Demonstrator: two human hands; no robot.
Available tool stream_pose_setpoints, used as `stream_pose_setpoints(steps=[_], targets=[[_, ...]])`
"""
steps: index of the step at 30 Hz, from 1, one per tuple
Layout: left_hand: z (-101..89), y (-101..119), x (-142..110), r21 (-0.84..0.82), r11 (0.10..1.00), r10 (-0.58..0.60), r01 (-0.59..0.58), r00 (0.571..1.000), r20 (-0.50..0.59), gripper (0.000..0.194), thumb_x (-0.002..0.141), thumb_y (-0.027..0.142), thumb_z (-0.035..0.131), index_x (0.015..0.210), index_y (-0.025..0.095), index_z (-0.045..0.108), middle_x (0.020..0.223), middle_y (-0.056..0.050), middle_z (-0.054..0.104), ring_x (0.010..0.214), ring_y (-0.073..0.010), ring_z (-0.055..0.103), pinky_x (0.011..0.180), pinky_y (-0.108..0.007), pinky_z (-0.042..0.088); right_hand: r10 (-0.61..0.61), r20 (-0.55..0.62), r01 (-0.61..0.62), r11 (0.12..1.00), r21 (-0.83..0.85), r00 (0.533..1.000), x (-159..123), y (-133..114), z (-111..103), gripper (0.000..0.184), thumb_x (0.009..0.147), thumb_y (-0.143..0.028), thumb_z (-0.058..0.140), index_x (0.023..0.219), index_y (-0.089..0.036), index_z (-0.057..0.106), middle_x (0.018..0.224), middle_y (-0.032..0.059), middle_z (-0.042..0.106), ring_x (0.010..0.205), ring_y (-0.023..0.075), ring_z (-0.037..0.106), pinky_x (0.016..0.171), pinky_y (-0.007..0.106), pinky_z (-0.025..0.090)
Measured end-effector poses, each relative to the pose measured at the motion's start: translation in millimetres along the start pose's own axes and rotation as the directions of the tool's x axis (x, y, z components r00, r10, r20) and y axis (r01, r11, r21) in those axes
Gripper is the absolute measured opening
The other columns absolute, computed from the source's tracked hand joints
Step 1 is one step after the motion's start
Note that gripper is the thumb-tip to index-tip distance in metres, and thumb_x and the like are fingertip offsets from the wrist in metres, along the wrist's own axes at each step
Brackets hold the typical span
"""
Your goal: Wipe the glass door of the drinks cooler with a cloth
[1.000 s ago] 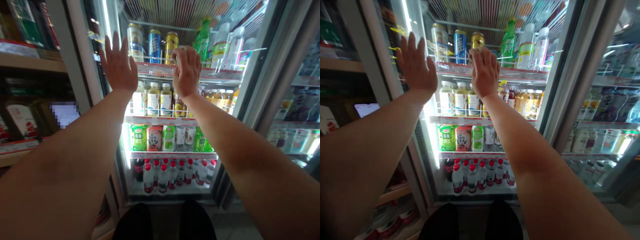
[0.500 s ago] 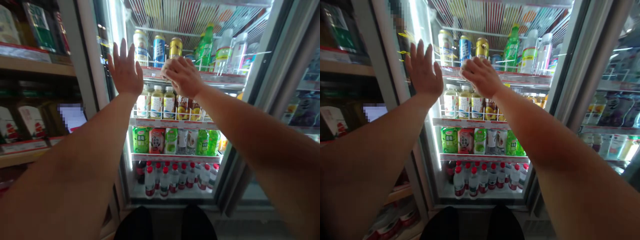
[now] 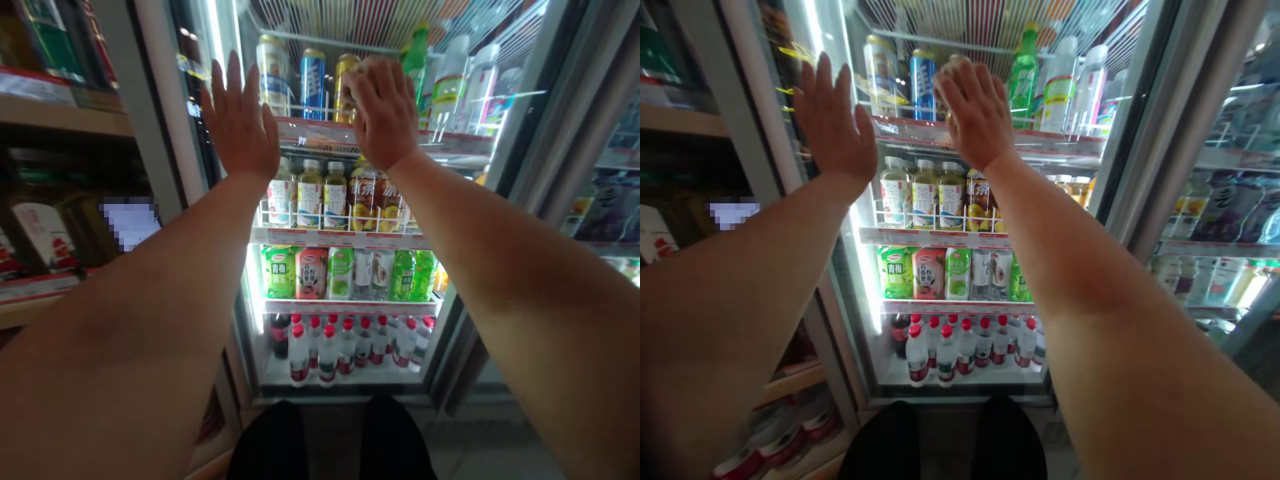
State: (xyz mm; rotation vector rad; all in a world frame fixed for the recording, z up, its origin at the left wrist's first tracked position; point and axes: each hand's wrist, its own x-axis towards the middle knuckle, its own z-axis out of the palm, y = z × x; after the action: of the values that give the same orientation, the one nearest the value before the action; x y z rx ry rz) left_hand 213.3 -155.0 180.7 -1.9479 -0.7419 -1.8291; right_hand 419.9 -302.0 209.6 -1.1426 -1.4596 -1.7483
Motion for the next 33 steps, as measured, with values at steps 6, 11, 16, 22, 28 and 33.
stream_pose_setpoints(steps=[6,11,16,22,28,33], targets=[[-7.1,7,-7,-0.084,0.996,0.016,-0.018,1.0,-0.022,0.068,0.104,0.055,0.025,0.162,0.023,0.037,0.173,0.0,0.022,0.162,-0.0174,0.005,0.132,-0.045,-0.002,0.36,-0.247,-0.341,0.933,0.119,0.9,1,6,13,0.053,0.092,-0.006,0.042,0.14,-0.013,0.063,0.138,0.0153,0.066,0.126,0.0287,0.053,0.113,0.045,0.04],[-8.6,9,-9,-0.048,0.999,0.002,-0.002,1.0,-0.016,0.074,0.102,0.06,0.025,0.162,0.019,0.038,0.173,-0.004,0.025,0.162,-0.0187,0.008,0.132,-0.046,0.002,0.023,-0.064,-0.015,0.992,0.128,0.998,-5,0,2,0.047,0.104,-0.023,0.041,0.147,-0.022,0.058,0.142,0.0085,0.066,0.127,0.0283,0.056,0.109,0.044,0.046],[-3.2,2,-5,-0.058,0.997,0.046,-0.05,0.997,-0.068,0.067,0.105,0.056,0.026,0.162,0.023,0.039,0.172,-0.001,0.028,0.162,-0.0194,0.012,0.132,-0.049,0.006,0.356,-0.17,-0.343,0.934,0.1,0.919,-2,-2,0,0.046,0.1,-0.018,0.036,0.134,-0.03,0.064,0.141,0.0071,0.065,0.131,0.0284,0.054,0.112,0.045,0.043],[-1.9,-3,-6,0.001,0.996,0.087,-0.087,0.994,-0.067,0.06,0.108,0.046,0.031,0.162,0.02,0.036,0.172,-0.007,0.028,0.162,-0.0204,0.012,0.13,-0.055,0.009,0.05,-0.008,-0.049,0.998,0.035,0.999,-7,-8,-6,0.04,0.1,-0.022,0.042,0.131,-0.028,0.066,0.14,0.0086,0.067,0.122,0.0328,0.058,0.103,0.049,0.048],[2.2,-8,-4,-0.016,0.995,0.098,-0.1,0.992,-0.084,0.062,0.108,0.047,0.034,0.163,0.019,0.038,0.172,-0.007,0.028,0.162,-0.0287,0.015,0.131,-0.06,0.01,0.332,-0.119,-0.33,0.943,0.04,0.936,-8,-11,-7,0.048,0.091,-0.012,0.046,0.13,-0.031,0.067,0.139,0.0092,0.066,0.129,0.0337,0.056,0.105,0.049,0.045],[4.4,-8,-1,-0.001,0.999,0.052,-0.052,0.997,-0.066,0.064,0.103,0.043,0.039,0.163,0.02,0.039,0.172,-0.003,0.028,0.162,-0.0267,0.015,0.132,-0.057,0.01,0.087,-0.034,-0.087,0.996,0.007,0.996,-12,-12,-9,0.041,0.09,-0.017,0.052,0.128,-0.027,0.066,0.135,0.0101,0.066,0.122,0.0353,0.057,0.1,0.051,0.047]])
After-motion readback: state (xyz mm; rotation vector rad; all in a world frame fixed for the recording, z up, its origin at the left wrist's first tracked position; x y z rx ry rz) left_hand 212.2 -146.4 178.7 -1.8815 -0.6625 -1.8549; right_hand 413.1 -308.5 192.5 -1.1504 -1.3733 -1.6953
